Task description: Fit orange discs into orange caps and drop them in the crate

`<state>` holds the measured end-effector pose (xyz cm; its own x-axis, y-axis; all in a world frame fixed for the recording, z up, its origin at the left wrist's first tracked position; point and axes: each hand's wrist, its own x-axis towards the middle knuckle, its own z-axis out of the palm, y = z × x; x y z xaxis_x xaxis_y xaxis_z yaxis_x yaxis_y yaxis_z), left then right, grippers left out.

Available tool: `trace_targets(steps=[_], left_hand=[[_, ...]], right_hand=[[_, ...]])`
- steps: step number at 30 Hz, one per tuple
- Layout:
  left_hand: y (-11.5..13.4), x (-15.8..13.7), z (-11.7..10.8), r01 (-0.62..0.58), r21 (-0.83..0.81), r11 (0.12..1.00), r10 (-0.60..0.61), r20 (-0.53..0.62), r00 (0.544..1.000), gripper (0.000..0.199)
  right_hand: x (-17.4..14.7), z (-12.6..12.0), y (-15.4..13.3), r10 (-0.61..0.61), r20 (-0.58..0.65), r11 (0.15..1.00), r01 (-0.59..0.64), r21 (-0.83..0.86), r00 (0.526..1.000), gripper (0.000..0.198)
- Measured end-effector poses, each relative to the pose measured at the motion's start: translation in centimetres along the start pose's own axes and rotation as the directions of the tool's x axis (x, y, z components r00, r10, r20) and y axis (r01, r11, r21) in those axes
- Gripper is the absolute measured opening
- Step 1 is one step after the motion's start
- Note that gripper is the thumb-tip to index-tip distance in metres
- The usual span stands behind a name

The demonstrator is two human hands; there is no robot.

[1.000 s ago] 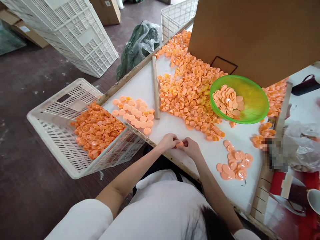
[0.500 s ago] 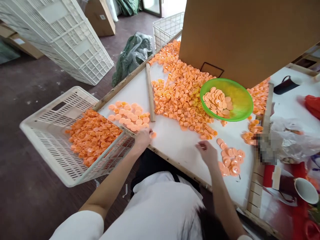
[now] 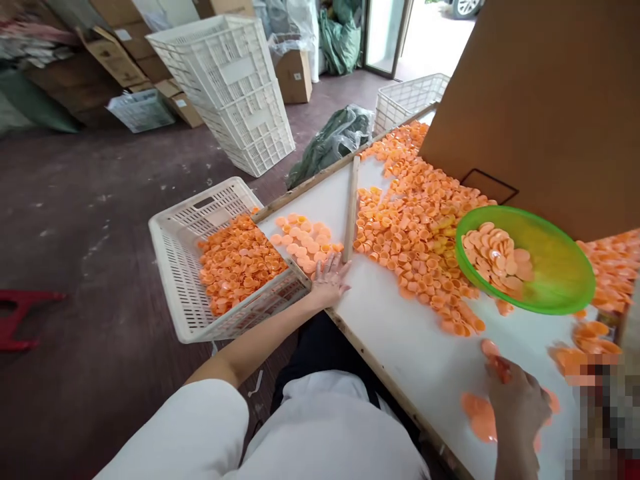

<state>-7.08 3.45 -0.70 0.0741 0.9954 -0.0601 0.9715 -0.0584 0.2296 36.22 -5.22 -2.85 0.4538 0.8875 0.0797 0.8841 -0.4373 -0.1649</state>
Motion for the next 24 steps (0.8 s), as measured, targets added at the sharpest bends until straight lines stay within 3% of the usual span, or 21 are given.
trace_targets(steps=[4, 9, 13, 16, 21, 24], left_hand=[[-3.0, 1.5, -0.5, 0.046, 0.021, 0.999, -0.047, 0.023, 0.999, 0.068], [-8.7, 5.7, -3.5, 0.148, 0.017, 0.989, -0.148, 0.007, 0.989, 0.058], [-11.4, 8.1, -5.5, 0.249, -0.011, 0.969, -0.247, -0.182, 0.952, 0.057], [-9.5, 8.3, -4.8, 0.176, -0.073, 0.982, -0.190, -0.282, 0.941, 0.053], [-3.2, 8.0, -1.0, 0.144, -0.281, 0.949, -0.190, -0.145, 0.971, 0.063], [-1.2, 8.6, 0.3, 0.148, -0.321, 0.935, -0.203, -0.145, 0.968, 0.063]], right_hand=[[0.3, 0.2, 0.5, 0.010, 0.053, 1.000, -0.010, 0.008, 0.999, 0.050], [0.4, -0.1, 0.4, 0.020, 0.112, 1.000, -0.018, -0.021, 0.994, 0.055], [0.4, -0.3, 0.5, 0.024, 0.119, 1.000, -0.022, -0.022, 0.993, 0.051], [0.4, -0.3, 0.5, 0.031, 0.157, 0.999, -0.025, -0.040, 0.987, 0.052], [0.3, -0.2, 0.3, 0.064, 0.168, 0.998, -0.058, -0.040, 0.984, 0.057], [0.1, -0.4, -0.2, 0.072, 0.187, 0.997, -0.069, -0.026, 0.980, 0.058]])
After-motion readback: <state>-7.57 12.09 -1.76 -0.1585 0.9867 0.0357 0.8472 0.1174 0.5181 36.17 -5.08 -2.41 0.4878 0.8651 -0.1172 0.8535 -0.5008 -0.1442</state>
